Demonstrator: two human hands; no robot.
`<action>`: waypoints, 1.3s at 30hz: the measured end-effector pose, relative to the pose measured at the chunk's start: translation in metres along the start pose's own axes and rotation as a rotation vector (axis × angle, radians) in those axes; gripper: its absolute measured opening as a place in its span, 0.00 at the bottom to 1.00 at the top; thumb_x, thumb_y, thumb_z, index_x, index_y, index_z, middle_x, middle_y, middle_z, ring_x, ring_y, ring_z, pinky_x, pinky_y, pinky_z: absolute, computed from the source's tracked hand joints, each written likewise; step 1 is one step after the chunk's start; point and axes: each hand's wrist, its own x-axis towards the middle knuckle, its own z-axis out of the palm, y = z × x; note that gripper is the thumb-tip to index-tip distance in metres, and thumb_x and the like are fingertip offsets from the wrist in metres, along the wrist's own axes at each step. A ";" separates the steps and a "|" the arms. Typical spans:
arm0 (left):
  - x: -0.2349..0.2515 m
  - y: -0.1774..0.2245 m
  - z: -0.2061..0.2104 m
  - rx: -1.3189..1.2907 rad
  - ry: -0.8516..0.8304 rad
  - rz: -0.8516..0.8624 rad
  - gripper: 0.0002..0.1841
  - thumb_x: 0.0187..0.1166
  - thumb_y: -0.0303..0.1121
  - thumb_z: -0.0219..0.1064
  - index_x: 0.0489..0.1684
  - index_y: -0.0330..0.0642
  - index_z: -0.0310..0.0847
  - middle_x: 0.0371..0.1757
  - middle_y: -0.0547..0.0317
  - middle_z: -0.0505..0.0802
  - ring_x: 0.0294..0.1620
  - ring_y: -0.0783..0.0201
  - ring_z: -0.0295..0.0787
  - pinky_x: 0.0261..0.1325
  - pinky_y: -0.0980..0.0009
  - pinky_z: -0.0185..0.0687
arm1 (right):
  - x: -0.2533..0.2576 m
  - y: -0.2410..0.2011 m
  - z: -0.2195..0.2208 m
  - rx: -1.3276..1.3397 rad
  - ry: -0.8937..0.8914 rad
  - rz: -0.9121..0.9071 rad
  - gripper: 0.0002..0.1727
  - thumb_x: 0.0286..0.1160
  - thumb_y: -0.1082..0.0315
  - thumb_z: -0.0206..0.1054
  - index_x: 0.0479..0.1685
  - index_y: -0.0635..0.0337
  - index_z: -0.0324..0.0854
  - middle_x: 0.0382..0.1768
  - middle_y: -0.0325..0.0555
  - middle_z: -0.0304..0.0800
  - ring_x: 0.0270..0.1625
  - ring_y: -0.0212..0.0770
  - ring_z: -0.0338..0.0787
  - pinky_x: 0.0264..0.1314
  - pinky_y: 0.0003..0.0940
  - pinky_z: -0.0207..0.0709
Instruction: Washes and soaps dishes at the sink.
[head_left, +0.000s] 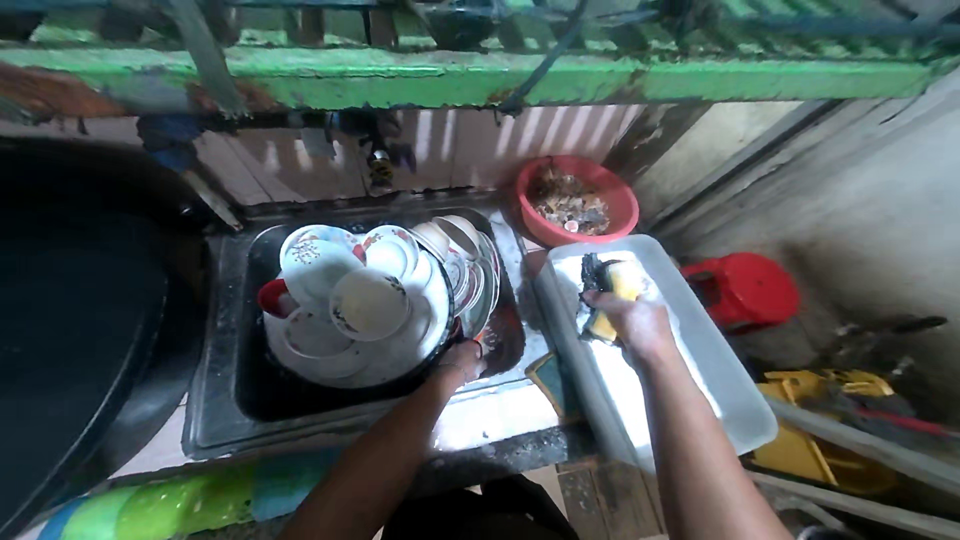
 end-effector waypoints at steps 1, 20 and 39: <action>-0.002 0.000 0.000 0.011 0.005 -0.010 0.18 0.83 0.42 0.66 0.53 0.35 0.87 0.59 0.35 0.91 0.65 0.38 0.87 0.68 0.35 0.77 | -0.002 -0.002 0.002 -0.005 0.001 -0.002 0.28 0.62 0.74 0.76 0.67 0.53 0.81 0.47 0.49 0.92 0.39 0.43 0.93 0.37 0.42 0.90; 0.031 0.024 0.016 -0.291 0.203 -0.040 0.59 0.61 0.61 0.82 0.89 0.34 0.56 0.89 0.32 0.64 0.88 0.39 0.64 0.85 0.42 0.67 | -0.007 0.029 0.056 0.028 0.003 0.159 0.31 0.77 0.70 0.70 0.80 0.51 0.66 0.52 0.53 0.87 0.40 0.44 0.90 0.39 0.43 0.88; -0.079 0.074 -0.049 -0.370 0.839 0.081 0.19 0.91 0.32 0.54 0.69 0.26 0.78 0.56 0.29 0.91 0.60 0.37 0.90 0.68 0.41 0.81 | -0.027 0.021 0.100 -0.582 -0.219 -0.300 0.25 0.76 0.63 0.73 0.74 0.52 0.81 0.68 0.54 0.86 0.66 0.54 0.89 0.65 0.61 0.83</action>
